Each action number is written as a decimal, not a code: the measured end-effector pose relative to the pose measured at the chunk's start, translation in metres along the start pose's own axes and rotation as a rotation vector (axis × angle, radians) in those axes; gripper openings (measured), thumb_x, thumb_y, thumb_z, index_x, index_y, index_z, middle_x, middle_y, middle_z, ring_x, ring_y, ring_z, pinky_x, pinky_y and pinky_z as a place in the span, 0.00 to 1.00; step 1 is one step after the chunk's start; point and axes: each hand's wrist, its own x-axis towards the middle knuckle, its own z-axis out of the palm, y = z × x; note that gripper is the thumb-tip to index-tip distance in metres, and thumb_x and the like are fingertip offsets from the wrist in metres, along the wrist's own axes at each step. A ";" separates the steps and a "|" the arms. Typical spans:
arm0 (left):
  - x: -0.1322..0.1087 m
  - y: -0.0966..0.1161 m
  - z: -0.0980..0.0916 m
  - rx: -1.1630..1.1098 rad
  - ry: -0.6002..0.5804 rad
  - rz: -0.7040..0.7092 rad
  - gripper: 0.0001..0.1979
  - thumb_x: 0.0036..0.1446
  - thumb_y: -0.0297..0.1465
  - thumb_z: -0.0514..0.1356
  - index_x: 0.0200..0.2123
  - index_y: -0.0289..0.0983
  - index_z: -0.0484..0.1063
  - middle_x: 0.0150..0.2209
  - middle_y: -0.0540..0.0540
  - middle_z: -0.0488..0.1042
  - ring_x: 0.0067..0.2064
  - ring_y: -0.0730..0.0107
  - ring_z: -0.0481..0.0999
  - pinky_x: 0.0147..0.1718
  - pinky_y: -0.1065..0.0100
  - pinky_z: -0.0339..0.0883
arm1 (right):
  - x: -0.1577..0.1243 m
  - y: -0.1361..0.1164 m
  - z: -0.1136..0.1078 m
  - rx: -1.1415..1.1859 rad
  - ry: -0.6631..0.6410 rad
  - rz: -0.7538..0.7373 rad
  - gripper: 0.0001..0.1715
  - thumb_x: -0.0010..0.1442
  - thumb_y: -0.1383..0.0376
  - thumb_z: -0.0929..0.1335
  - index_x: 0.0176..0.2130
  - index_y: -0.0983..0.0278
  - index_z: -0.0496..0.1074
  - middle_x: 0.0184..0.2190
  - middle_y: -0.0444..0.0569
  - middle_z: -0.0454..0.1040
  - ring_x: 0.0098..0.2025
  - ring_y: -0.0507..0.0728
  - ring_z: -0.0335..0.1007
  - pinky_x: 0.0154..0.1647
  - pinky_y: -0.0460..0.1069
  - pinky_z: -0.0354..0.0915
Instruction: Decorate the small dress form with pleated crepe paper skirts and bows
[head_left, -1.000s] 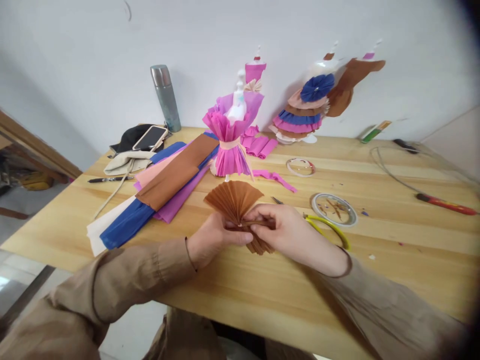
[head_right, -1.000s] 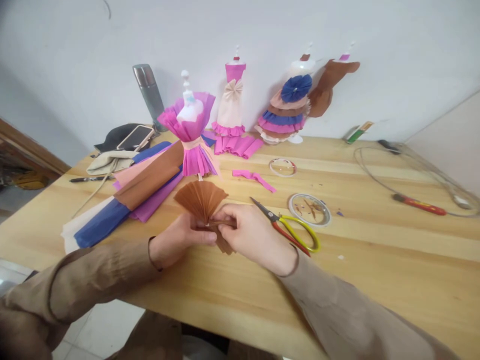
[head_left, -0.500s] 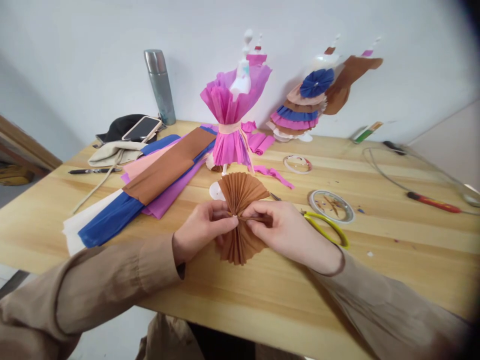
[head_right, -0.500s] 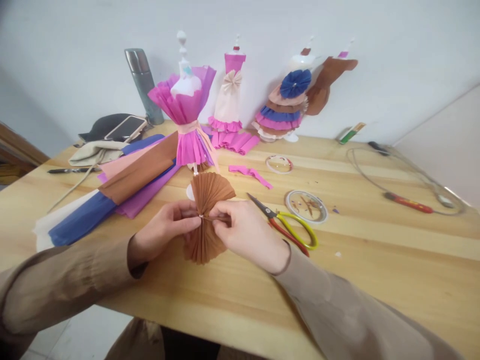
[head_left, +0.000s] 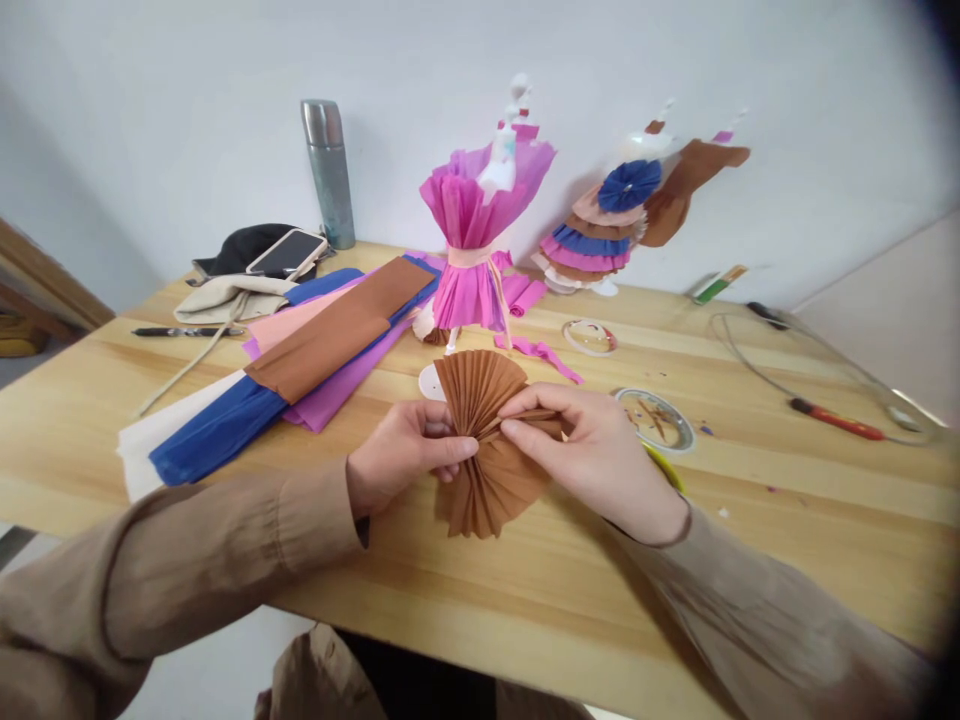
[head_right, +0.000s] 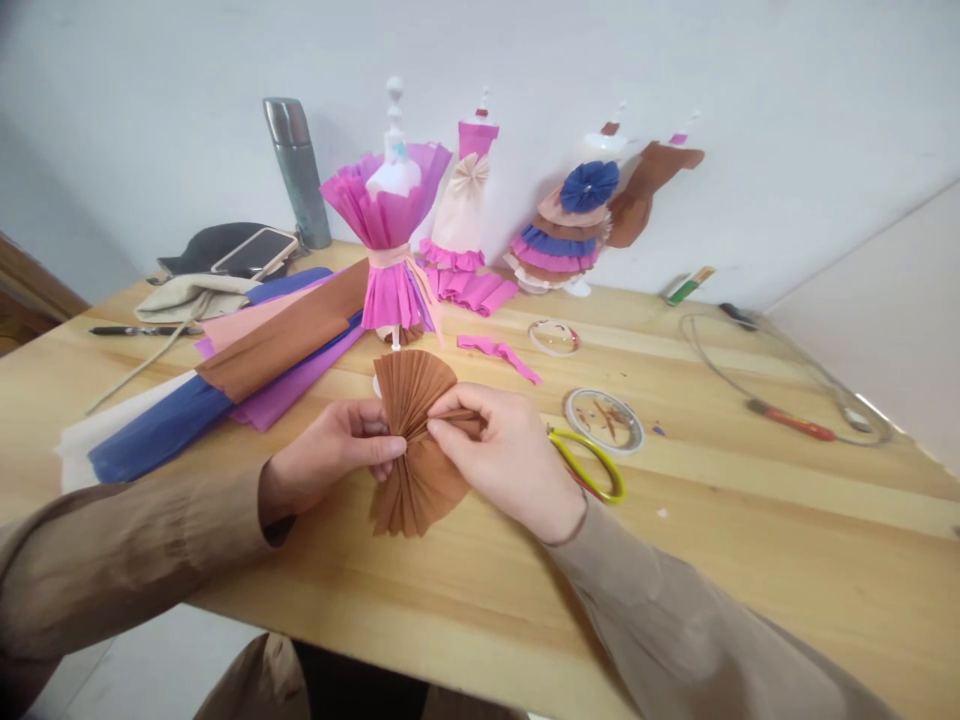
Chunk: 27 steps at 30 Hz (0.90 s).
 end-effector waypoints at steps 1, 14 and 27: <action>0.000 0.000 0.000 -0.009 0.006 0.004 0.18 0.41 0.38 0.72 0.29 0.31 0.74 0.21 0.50 0.71 0.22 0.78 0.69 0.23 0.75 0.64 | 0.001 0.001 0.000 0.027 0.029 0.003 0.05 0.53 0.64 0.69 0.29 0.64 0.73 0.25 0.46 0.75 0.27 0.53 0.70 0.29 0.48 0.66; -0.001 0.002 0.001 -0.049 0.005 0.033 0.18 0.41 0.38 0.72 0.29 0.31 0.75 0.23 0.50 0.73 0.22 0.79 0.69 0.22 0.75 0.64 | 0.005 0.003 -0.007 0.303 -0.099 0.113 0.18 0.52 0.56 0.73 0.38 0.63 0.72 0.35 0.50 0.77 0.35 0.57 0.74 0.37 0.52 0.71; 0.001 0.005 -0.002 -0.331 0.125 0.038 0.19 0.35 0.36 0.76 0.25 0.31 0.74 0.22 0.49 0.74 0.24 0.77 0.72 0.20 0.78 0.65 | 0.003 0.002 -0.009 0.189 -0.015 0.048 0.19 0.55 0.54 0.71 0.43 0.62 0.71 0.30 0.47 0.75 0.32 0.56 0.73 0.33 0.51 0.70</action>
